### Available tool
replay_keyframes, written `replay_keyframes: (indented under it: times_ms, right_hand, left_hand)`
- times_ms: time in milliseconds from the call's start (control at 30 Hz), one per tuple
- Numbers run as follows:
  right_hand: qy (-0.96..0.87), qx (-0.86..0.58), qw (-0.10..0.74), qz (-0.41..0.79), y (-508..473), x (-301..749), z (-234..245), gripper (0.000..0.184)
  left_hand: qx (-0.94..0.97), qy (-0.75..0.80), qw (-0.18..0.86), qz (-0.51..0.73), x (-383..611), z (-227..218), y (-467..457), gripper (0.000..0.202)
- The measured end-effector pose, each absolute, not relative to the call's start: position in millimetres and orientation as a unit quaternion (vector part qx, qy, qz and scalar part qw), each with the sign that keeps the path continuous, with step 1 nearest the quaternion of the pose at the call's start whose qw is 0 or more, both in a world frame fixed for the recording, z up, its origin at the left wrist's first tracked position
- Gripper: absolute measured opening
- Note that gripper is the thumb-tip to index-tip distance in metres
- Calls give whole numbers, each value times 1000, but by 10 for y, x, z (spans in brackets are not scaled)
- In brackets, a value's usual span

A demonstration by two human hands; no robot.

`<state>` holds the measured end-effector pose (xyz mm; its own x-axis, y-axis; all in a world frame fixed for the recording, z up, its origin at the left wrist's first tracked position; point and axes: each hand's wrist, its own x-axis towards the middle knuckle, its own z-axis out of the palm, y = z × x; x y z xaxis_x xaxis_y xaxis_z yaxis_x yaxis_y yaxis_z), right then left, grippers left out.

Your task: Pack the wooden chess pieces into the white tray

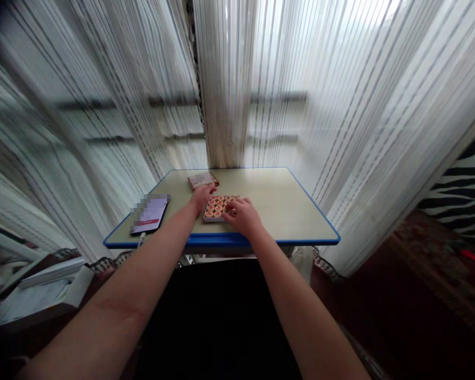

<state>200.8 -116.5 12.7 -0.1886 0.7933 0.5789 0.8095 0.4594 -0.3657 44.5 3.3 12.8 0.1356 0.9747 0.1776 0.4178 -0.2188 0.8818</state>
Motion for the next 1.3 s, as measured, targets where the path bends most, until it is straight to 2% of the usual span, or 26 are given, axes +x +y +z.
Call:
replay_keyframes:
  times_ms: [133,267,533,1300]
  right_hand:
    - [-765,-537,356,-18,-1167,2012,116,21]
    - [-761,-542,356,-7,-1148,2024,121,24]
    - [-751,-531,389,58,-1104,2049,95,24]
    - [-757,-530,366,112,-1140,2076,178,16]
  left_hand:
    - [638,511,346,461,340,97,-88,43]
    - [644,507,333,465,293,20,-185,42]
    - [630,522,320,477,299,-1,-264,40]
    - [644,505,302,488,289,-37,-252,30]
